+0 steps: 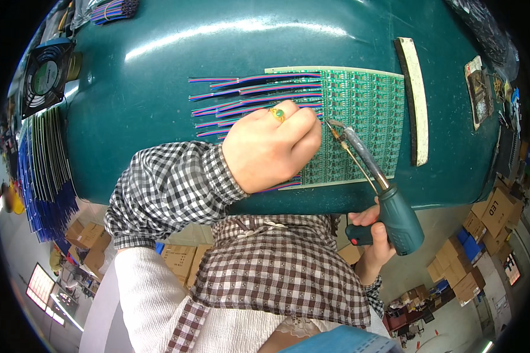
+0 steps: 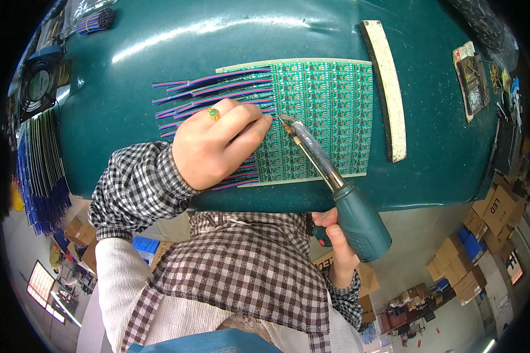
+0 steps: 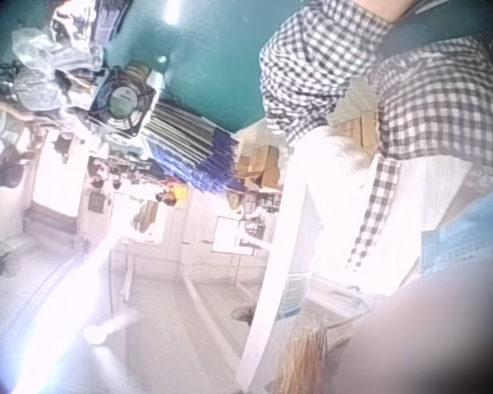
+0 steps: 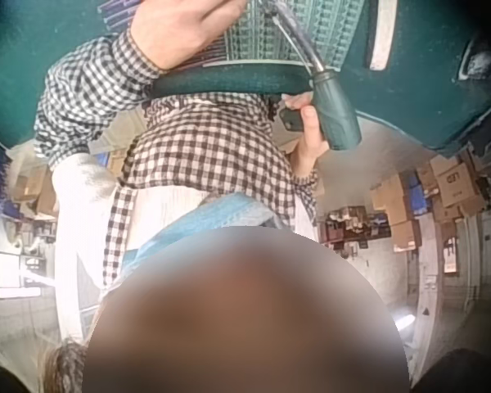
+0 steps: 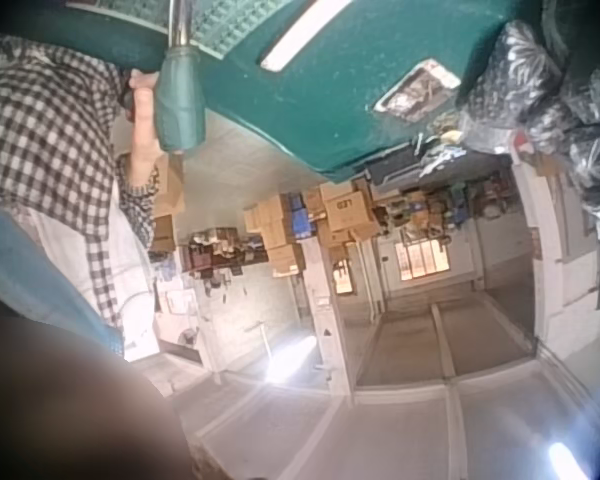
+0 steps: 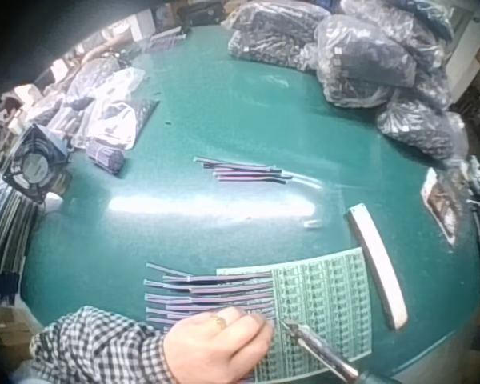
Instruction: Assembling wires onto a circuit board using a soldering iron.
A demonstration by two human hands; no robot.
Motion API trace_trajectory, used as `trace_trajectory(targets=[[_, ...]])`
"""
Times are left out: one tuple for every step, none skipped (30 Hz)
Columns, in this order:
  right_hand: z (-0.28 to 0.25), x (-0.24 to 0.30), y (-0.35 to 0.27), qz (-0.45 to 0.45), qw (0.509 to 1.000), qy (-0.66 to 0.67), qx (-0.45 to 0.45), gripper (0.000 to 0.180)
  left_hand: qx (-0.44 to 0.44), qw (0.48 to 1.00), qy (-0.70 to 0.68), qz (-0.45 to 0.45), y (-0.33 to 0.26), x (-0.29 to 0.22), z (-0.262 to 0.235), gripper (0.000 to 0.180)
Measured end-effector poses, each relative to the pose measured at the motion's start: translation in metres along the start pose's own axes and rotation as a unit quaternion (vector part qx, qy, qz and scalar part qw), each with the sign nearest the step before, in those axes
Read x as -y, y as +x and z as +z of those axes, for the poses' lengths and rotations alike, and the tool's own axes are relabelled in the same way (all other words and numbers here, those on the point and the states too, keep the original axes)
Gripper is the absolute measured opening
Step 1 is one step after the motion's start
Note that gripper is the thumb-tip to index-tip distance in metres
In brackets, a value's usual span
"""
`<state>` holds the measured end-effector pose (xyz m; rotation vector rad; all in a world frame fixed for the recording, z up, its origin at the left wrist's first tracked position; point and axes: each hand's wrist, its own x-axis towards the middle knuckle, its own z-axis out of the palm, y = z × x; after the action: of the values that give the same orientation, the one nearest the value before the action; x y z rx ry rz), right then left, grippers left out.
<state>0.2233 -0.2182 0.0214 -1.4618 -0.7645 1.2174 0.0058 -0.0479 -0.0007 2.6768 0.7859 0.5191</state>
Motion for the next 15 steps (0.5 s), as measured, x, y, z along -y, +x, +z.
trace_trajectory(targets=[[0.0001, 0.0001, -0.0001, 0.000, 1.000, 0.000, 0.000, 0.057, 0.005, 1.000, 0.002, -0.003, 0.0007, -0.0003, -0.0009, 0.033], [-0.0002, -0.0002, -0.0002, 0.000, 1.000, 0.000, -0.001, 0.057, 0.010, 1.000, 0.004, -0.006, 0.0010, -0.0005, -0.0014, 0.033], [-0.0007, -0.0006, -0.0003, 0.000, 1.000, -0.001, 0.002, 0.057, 0.010, 1.000, 0.004, -0.006, 0.0010, -0.0002, -0.0012, 0.033], [-0.0011, -0.0011, -0.0004, 0.000, 1.000, -0.001, 0.005, 0.057, 0.006, 1.000, 0.001, -0.004, 0.0009, 0.0002, -0.0005, 0.033], [-0.0010, -0.0008, -0.0004, 0.000, 1.000, -0.001, 0.005, 0.057, 0.003, 1.000, -0.001, -0.003, 0.0009, 0.0004, 0.0000, 0.033], [-0.0007, -0.0002, -0.0002, 0.002, 1.000, -0.005, 0.005, 0.056, 0.003, 1.000, -0.001, -0.003, 0.0010, 0.0003, 0.0003, 0.033], [-0.0004, 0.0006, 0.0001, 0.004, 1.000, -0.009, 0.007, 0.056, 0.001, 1.000, -0.001, -0.003, 0.0011, 0.0003, 0.0003, 0.033], [0.0001, 0.0009, 0.0003, 0.004, 1.000, -0.009, 0.007, 0.056, 0.000, 1.000, -0.001, -0.003, 0.0011, 0.0002, 0.0002, 0.032], [0.0007, 0.0010, 0.0003, 0.005, 1.000, -0.010, 0.005, 0.056, 0.000, 1.000, -0.002, -0.003, 0.0012, 0.0004, 0.0001, 0.032], [0.0011, 0.0012, 0.0002, 0.006, 1.000, -0.011, 0.004, 0.055, -0.001, 1.000, -0.005, -0.003, 0.0012, 0.0006, -0.0001, 0.032], [0.0009, 0.0014, 0.0003, 0.006, 1.000, -0.011, 0.003, 0.055, -0.002, 1.000, -0.008, -0.003, 0.0012, 0.0008, -0.0001, 0.032], [0.0007, 0.0016, 0.0003, 0.006, 1.000, -0.013, 0.006, 0.055, -0.002, 1.000, -0.009, -0.003, 0.0013, 0.0010, 0.0002, 0.032], [0.0006, 0.0020, 0.0004, 0.006, 1.000, -0.014, 0.009, 0.055, -0.002, 1.000, -0.007, -0.001, 0.0013, 0.0013, 0.0005, 0.032], [0.0014, 0.0027, 0.0004, 0.006, 1.000, -0.014, 0.009, 0.055, -0.003, 1.000, -0.005, 0.001, 0.0013, 0.0016, 0.0007, 0.031], [0.0028, 0.0036, 0.0004, 0.008, 1.000, -0.019, 0.005, 0.055, -0.003, 1.000, -0.006, 0.001, 0.0013, 0.0019, 0.0006, 0.031]])
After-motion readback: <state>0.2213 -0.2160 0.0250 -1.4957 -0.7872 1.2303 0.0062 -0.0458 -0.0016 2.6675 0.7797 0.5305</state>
